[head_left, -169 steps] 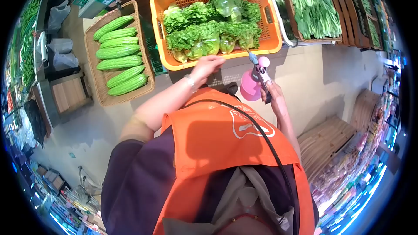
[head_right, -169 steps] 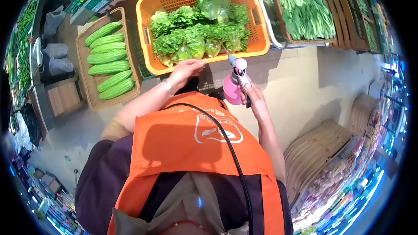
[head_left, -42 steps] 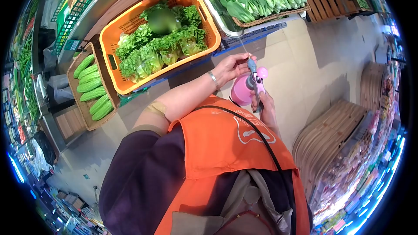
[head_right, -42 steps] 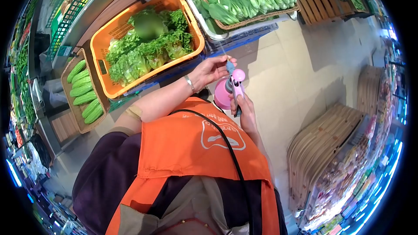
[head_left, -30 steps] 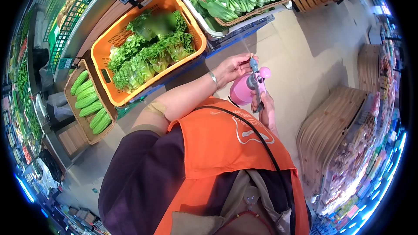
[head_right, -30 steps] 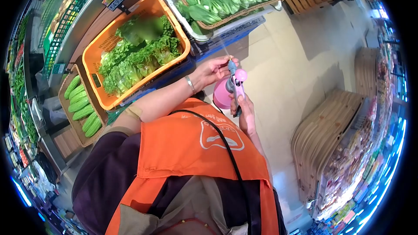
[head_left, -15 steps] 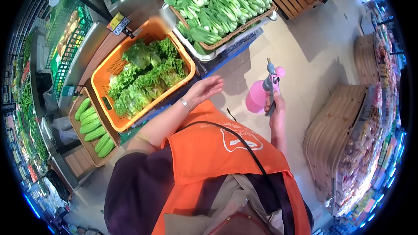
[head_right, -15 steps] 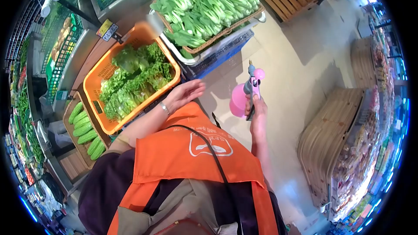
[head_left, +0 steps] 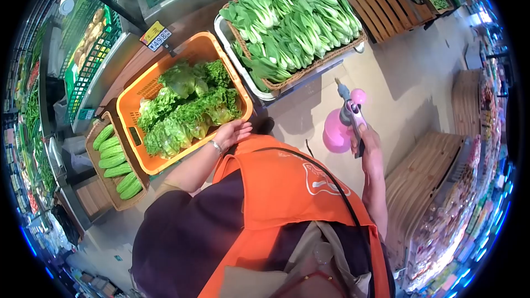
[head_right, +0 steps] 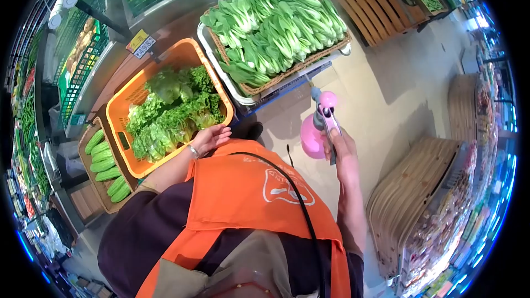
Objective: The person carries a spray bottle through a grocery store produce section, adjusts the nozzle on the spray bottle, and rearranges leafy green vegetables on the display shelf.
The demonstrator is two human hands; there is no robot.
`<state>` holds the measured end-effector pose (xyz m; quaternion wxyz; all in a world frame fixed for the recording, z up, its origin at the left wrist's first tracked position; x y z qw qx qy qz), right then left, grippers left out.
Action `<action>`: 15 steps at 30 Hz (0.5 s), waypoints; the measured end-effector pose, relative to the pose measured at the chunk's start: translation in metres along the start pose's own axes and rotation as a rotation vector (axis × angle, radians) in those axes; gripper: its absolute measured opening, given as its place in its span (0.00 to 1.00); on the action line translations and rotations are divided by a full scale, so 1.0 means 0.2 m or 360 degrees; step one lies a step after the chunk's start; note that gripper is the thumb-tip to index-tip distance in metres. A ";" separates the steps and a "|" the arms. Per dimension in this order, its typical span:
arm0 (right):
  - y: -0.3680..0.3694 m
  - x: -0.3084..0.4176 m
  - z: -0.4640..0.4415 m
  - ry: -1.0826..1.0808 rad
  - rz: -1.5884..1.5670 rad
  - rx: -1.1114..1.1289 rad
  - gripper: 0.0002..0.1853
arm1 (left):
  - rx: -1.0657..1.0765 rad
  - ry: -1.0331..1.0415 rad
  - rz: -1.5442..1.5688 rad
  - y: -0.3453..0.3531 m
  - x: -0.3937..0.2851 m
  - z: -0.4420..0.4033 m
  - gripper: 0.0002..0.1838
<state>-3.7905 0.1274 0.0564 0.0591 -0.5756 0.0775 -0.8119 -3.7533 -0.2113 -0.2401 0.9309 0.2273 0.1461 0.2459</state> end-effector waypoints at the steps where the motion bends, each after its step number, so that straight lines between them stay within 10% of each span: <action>1: 0.00 0.03 -0.06 -0.0066 0.0029 0.0010 0.23 | 0.0019 0.0009 -0.0015 0.02 -0.02 -0.04 0.14; 15: -0.11 0.11 -0.41 0.0051 -0.0118 0.0136 0.22 | -0.0131 0.0188 -0.0099 0.08 -0.18 -0.03 0.16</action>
Point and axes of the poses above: each hand's wrist, its own z-axis away from the middle knuckle, its own y-axis out of the palm, x = y × z, the point moved 8 cm from there along -z, towards the middle knuckle, and after that the axes turned 6 degrees about -y, right-handed, at the moved point
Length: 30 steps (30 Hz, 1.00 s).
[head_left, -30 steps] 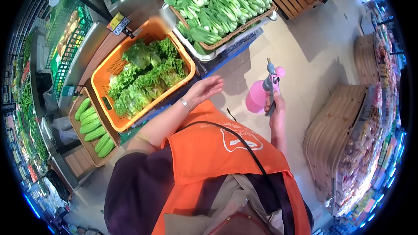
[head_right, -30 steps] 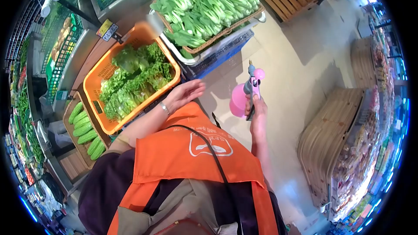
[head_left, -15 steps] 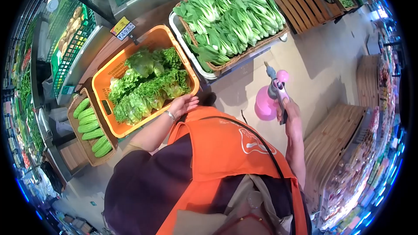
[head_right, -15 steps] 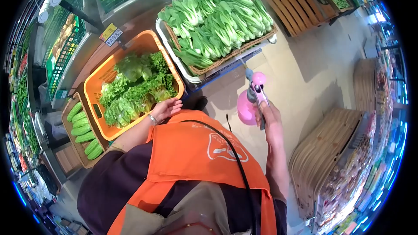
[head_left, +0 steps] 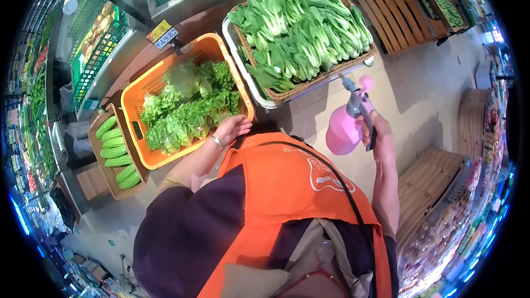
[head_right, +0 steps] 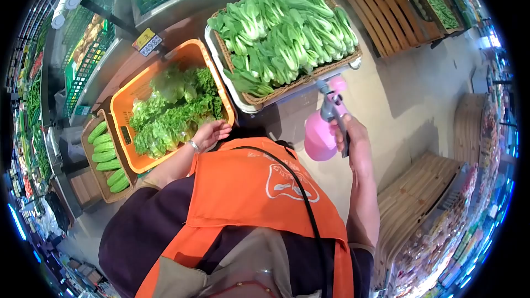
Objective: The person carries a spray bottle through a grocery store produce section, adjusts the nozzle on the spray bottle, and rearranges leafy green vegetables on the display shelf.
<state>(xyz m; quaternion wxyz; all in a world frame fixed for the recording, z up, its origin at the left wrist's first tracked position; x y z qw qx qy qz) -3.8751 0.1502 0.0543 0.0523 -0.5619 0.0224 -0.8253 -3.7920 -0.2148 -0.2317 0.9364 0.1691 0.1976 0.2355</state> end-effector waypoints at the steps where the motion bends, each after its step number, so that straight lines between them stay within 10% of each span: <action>1: -0.07 0.00 -0.03 -0.0010 -0.0091 -0.0074 0.22 | -0.0019 0.0006 0.0014 0.00 0.01 0.00 0.17; 21: -1.10 -0.13 -0.40 0.0039 -0.0154 -0.0149 0.21 | -0.0230 0.0242 0.0298 0.60 0.53 -0.06 0.18; 30: -1.05 -0.14 -0.41 -0.0007 0.0214 0.0409 0.21 | -0.0314 0.0290 0.0378 0.76 0.74 0.04 0.22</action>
Point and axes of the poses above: each hand's wrist, its own z-axis away from the middle knuckle, its own y-axis out of the palm, x = y × z, the point moved 8 cm from there along -z, towards the middle knuckle, and after that the axes turned 6 degrees about -y, right-handed, at the moved point
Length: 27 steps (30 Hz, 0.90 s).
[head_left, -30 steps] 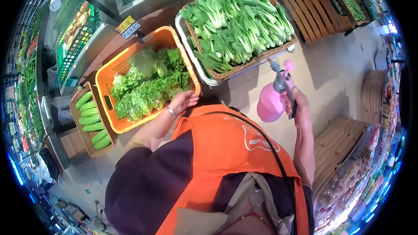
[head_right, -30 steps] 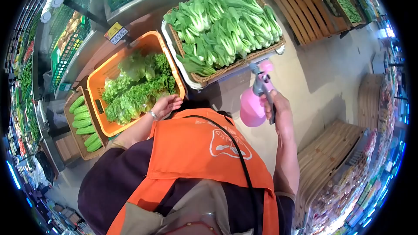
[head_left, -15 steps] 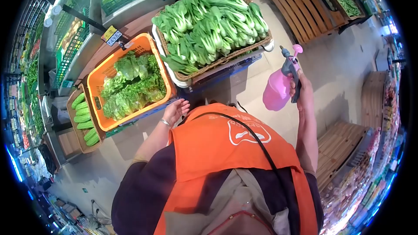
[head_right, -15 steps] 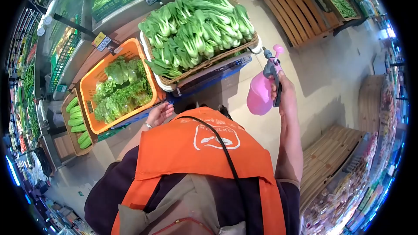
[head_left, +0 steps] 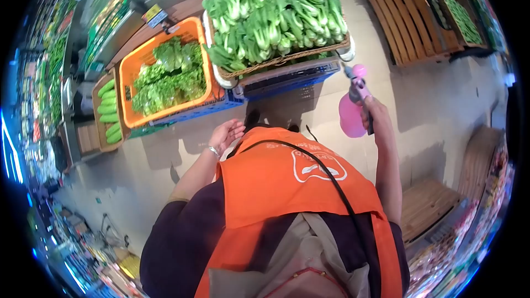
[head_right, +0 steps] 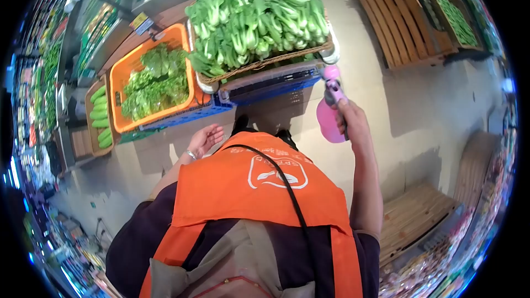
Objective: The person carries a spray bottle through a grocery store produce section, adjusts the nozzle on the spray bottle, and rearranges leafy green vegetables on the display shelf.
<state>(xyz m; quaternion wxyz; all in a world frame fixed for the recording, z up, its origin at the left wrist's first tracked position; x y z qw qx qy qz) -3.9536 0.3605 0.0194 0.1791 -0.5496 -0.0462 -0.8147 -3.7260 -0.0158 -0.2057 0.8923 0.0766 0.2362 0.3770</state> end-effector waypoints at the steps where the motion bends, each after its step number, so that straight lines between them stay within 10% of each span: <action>1: 0.07 0.00 0.00 -0.0019 0.0084 0.0151 0.20 | -0.0019 -0.0012 0.0021 -0.01 0.03 0.02 0.22; 10: 0.55 0.07 -0.02 0.0062 0.0064 0.0717 0.17 | -0.0100 0.0014 0.0192 -0.12 0.15 0.06 0.20; 27: 0.76 0.21 -0.10 0.0003 0.0196 0.0379 0.23 | -0.0061 0.0032 0.0249 -0.34 -0.02 -0.02 0.17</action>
Point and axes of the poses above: each hand's wrist, its own z-axis away from the middle knuckle, its own y-axis out of the palm, x = y × z, the point moved 8 cm from there along -z, towards the middle knuckle, and after that the axes turned 6 degrees about -y, right-handed, at the moved point
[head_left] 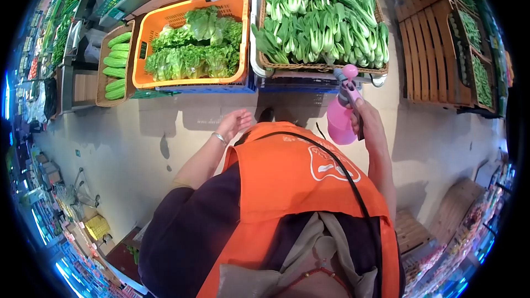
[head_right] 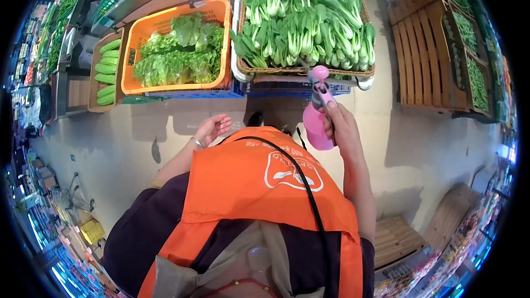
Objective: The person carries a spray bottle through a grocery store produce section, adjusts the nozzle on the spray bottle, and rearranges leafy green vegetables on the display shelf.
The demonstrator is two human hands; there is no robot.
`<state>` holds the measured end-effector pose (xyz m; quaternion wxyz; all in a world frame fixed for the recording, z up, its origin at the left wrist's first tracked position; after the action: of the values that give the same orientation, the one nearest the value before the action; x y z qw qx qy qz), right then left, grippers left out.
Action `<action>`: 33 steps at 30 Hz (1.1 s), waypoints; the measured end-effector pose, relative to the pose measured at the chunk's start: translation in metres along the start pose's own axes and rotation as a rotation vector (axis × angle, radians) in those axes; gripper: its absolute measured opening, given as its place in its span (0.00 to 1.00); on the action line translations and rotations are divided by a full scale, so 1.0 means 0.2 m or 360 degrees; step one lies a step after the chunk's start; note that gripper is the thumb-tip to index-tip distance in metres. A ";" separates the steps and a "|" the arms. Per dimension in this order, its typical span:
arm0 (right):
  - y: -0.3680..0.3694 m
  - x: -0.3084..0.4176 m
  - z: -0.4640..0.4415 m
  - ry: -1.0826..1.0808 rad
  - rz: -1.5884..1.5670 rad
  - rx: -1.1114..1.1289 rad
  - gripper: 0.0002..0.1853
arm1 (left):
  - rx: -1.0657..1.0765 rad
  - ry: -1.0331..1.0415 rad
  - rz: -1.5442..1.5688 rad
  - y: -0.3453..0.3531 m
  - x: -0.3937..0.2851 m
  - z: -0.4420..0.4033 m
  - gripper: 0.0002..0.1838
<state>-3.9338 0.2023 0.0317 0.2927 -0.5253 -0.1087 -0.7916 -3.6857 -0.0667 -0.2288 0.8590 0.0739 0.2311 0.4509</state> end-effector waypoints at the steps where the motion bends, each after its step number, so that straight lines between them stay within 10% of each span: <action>1: -0.02 0.00 -0.01 -0.0010 -0.0064 -0.0052 0.23 | 0.0000 0.0000 -0.0015 0.00 -0.03 -0.01 0.17; 33: -0.34 0.30 -0.30 -0.0197 -0.0445 -0.0578 0.21 | 0.0011 -0.0038 -0.0116 -0.31 -0.31 -0.18 0.18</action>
<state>-4.0354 0.2065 0.0697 0.0737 -0.5968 -0.0539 -0.7972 -3.6872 -0.1562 -0.2613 0.8772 0.0738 0.2249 0.4177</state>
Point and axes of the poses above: each hand's wrist, its own z-axis away from the middle knuckle, its own y-axis out of the palm, x = y × z, the point moved 8 cm from there along -z, towards the middle knuckle, and after that the axes turned 6 degrees about -y, right-handed, at the moved point
